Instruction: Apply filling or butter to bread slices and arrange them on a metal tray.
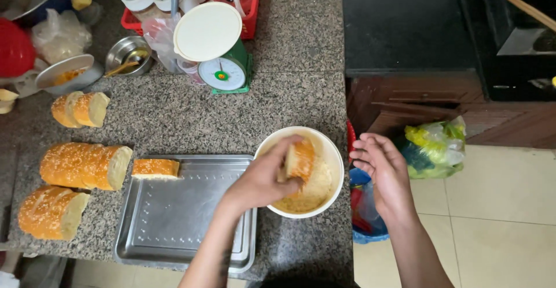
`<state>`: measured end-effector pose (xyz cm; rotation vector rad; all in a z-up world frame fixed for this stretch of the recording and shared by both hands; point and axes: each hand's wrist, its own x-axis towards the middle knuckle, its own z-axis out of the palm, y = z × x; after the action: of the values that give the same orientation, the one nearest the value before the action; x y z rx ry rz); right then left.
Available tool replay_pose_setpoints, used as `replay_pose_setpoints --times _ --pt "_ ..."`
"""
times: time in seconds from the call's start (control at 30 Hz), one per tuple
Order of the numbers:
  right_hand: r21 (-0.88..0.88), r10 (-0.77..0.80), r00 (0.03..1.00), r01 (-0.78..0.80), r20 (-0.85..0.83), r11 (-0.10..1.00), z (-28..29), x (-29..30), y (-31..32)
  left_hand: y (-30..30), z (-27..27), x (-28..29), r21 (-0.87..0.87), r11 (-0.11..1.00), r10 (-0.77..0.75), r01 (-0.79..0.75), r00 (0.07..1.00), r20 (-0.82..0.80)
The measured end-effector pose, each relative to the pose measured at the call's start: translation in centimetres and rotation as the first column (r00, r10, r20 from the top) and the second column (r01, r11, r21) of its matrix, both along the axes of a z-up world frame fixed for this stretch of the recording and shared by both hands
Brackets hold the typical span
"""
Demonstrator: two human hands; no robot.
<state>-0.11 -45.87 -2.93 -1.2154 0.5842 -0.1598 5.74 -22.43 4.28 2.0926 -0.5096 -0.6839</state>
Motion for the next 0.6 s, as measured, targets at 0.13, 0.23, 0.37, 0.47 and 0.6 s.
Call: replay_pose_setpoints --times 0.13,0.23,0.37,0.47,0.6 --pt "-0.160 0.112 0.990 -0.098 0.084 0.982 1.6 0.2 2.2 2.4 -1.2 -0.9 -0.424 0.882 0.148 -0.207 0.975 -0.168" --pt "-0.291 0.307 0.935 -0.247 0.180 0.924 2.0 0.6 3.8 3.4 -2.9 -1.2 -0.696 0.647 0.131 -0.312 0.944 -0.302" --pt "-0.558 0.501 0.829 -0.301 0.249 0.774 3.9 0.8 5.3 3.9 -3.8 -1.5 -0.811 0.470 0.003 -0.349 0.919 -0.393" --pt "-0.686 0.577 0.771 -0.267 0.270 0.677 5.2 0.5 5.9 4.1 -4.6 -1.5 -0.830 0.455 -0.050 -0.323 0.921 -0.386" --pt "-0.727 0.544 0.779 -0.173 0.312 0.665 2.8 1.0 6.5 4.2 -4.7 -1.6 -0.831 0.469 -0.059 -0.301 0.927 -0.369"
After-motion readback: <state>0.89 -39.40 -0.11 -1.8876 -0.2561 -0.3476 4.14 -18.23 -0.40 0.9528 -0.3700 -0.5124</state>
